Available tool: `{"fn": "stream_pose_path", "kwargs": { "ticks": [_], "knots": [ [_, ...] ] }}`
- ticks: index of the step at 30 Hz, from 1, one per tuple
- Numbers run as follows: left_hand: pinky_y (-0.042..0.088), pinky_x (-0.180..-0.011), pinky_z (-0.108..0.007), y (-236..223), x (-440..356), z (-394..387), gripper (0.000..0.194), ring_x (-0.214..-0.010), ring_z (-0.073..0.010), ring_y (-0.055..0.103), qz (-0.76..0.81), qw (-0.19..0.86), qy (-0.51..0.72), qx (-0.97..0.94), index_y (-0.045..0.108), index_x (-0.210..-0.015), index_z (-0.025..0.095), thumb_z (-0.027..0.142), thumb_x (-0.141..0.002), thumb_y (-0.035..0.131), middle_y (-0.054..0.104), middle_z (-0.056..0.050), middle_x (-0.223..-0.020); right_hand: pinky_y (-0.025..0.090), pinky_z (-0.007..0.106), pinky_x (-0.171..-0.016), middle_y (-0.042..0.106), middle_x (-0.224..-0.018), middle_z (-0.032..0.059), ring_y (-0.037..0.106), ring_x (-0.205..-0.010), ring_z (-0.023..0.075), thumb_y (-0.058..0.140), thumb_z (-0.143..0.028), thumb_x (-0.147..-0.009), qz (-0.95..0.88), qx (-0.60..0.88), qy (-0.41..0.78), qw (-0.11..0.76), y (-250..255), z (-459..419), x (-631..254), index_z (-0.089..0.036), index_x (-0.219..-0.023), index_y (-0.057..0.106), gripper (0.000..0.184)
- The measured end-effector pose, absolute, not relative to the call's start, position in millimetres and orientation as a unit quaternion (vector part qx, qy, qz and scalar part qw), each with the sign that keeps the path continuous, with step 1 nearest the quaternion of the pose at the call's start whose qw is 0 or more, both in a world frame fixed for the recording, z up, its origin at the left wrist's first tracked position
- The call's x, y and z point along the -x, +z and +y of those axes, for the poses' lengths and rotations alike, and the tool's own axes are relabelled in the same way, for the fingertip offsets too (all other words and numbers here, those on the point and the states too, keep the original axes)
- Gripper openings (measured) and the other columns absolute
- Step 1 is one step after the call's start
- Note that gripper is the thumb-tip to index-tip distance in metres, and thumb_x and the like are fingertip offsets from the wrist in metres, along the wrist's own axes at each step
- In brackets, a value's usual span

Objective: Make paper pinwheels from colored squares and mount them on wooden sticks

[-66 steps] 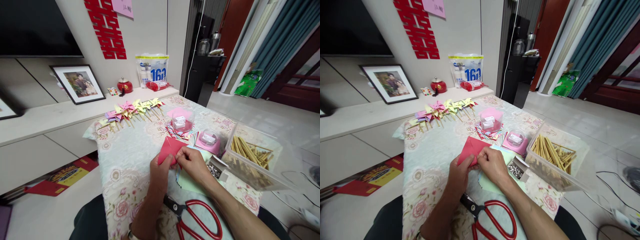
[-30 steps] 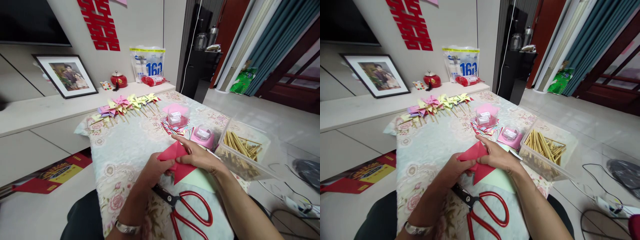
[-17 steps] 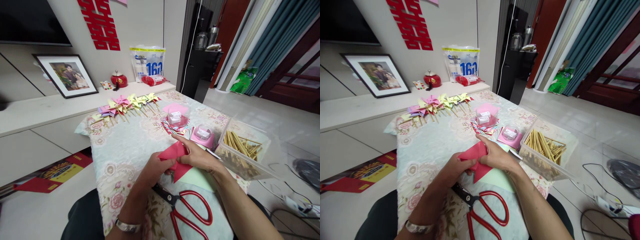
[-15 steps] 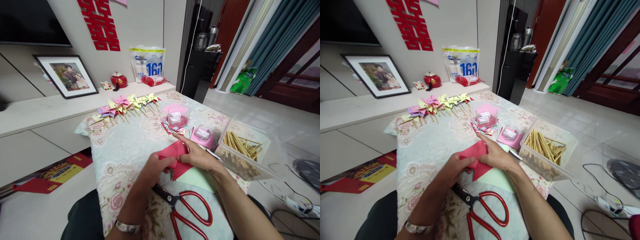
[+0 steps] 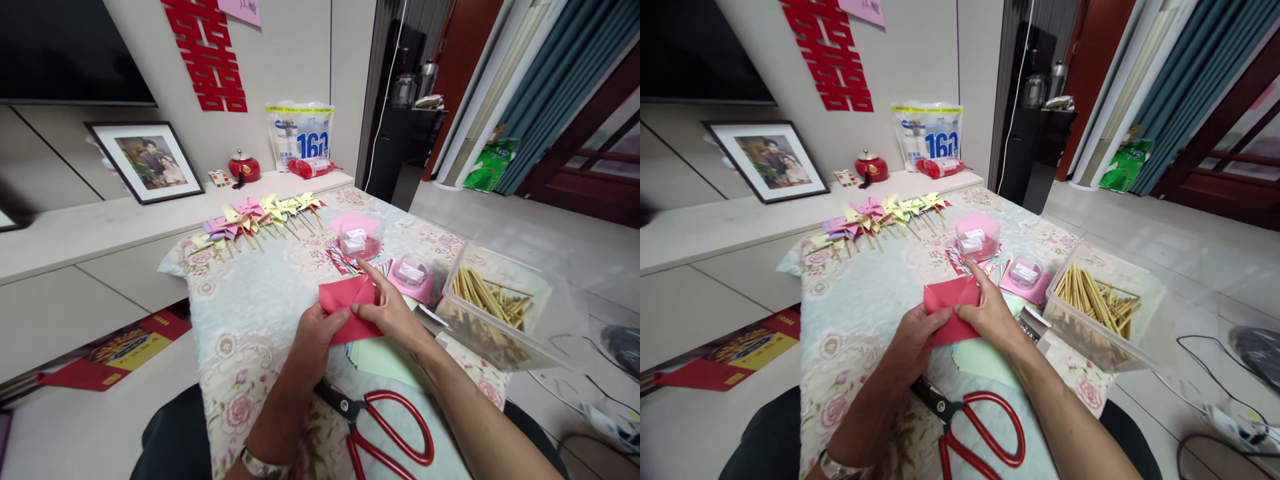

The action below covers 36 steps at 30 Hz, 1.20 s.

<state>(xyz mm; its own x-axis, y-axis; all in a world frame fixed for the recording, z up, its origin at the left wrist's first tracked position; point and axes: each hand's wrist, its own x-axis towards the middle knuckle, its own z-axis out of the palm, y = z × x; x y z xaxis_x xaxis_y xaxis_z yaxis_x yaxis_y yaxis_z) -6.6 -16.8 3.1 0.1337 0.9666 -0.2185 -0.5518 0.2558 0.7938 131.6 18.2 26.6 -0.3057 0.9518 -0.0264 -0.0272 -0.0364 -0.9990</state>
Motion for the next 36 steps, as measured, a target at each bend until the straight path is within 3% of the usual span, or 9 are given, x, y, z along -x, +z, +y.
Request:
{"fn": "stream_pose_path", "kwargs": {
  "ticks": [6, 12, 15, 17, 19, 27, 36],
  "knots": [
    [0.055, -0.072, -0.033, 0, 8, -16, 0.036, -0.079, -0.0257, 0.073, 0.399, 0.674, 0.555, -0.278, 0.074, -0.098, 0.013, 0.027, -0.065, 0.081, 0.078, -0.007, -0.081, 0.050, 0.026, -0.060, 0.067, -0.085, 0.0009, 0.063, -0.072, 0.0176, 0.065, -0.016, -0.070, -0.566, 0.418, 0.574, 0.419, 21, 16, -129, -0.022, -0.150, 0.037, 0.085],
    [0.055, -0.076, -0.035, -1, 13, -14, 0.041, -0.082, -0.0267, 0.073, 0.403, 0.667, 0.570, -0.261, 0.074, -0.098, 0.013, 0.029, -0.061, 0.083, 0.078, -0.008, -0.085, 0.053, 0.033, -0.076, 0.066, -0.099, 0.0040, 0.064, -0.088, 0.0197, 0.074, -0.027, -0.071, -0.564, 0.410, 0.563, 0.443, 18, 26, -140, -0.022, -0.149, 0.038, 0.086],
    [0.055, -0.077, -0.036, -1, 16, -11, 0.042, -0.080, -0.0267, 0.073, 0.415, 0.651, 0.589, -0.238, 0.074, -0.095, 0.012, 0.028, -0.058, 0.085, 0.078, -0.008, -0.081, 0.051, 0.034, -0.080, 0.065, -0.098, 0.0043, 0.062, -0.090, 0.0192, 0.075, -0.032, -0.076, -0.601, 0.427, 0.465, 0.490, 21, 31, -153, -0.021, -0.127, 0.062, 0.054],
    [0.055, -0.076, -0.035, -1, 18, -10, 0.040, -0.078, -0.0261, 0.073, 0.417, 0.646, 0.595, -0.232, 0.074, -0.093, 0.012, 0.027, -0.058, 0.085, 0.078, -0.007, -0.078, 0.049, 0.034, -0.079, 0.066, -0.092, 0.0036, 0.062, -0.086, 0.0186, 0.072, -0.032, -0.082, -0.658, 0.411, 0.416, 0.474, 26, 30, -160, -0.022, -0.106, 0.072, 0.026],
    [0.055, -0.076, -0.034, -2, 19, -10, 0.036, -0.078, -0.0252, 0.072, 0.414, 0.648, 0.595, -0.235, 0.074, -0.092, 0.012, 0.026, -0.060, 0.083, 0.077, -0.006, -0.078, 0.048, 0.034, -0.077, 0.067, -0.088, 0.0038, 0.061, -0.083, 0.0188, 0.068, -0.029, -0.086, -0.726, 0.369, 0.387, 0.432, 33, 28, -164, -0.022, -0.095, 0.075, 0.012],
    [0.054, -0.071, -0.031, -4, 20, -9, 0.034, -0.075, -0.0230, 0.071, 0.427, 0.647, 0.583, -0.244, 0.073, -0.090, 0.016, 0.029, -0.060, 0.082, 0.076, -0.005, -0.079, 0.049, 0.031, -0.072, 0.064, -0.087, 0.0039, 0.060, -0.081, 0.0178, 0.057, -0.020, -0.093, -0.843, 0.306, 0.336, 0.287, 34, 23, -164, -0.026, -0.101, 0.076, 0.020],
    [0.053, -0.070, -0.029, -11, 18, -8, 0.030, -0.066, -0.0184, 0.067, 0.447, 0.624, 0.588, -0.256, 0.073, -0.083, 0.013, 0.029, -0.059, 0.083, 0.073, -0.002, -0.069, 0.047, 0.030, -0.073, 0.063, -0.088, 0.0038, 0.060, -0.080, 0.0176, 0.058, -0.027, -0.095, -0.840, 0.279, 0.371, 0.280, 30, 22, -159, -0.026, -0.100, 0.076, 0.019]
  ]
}}
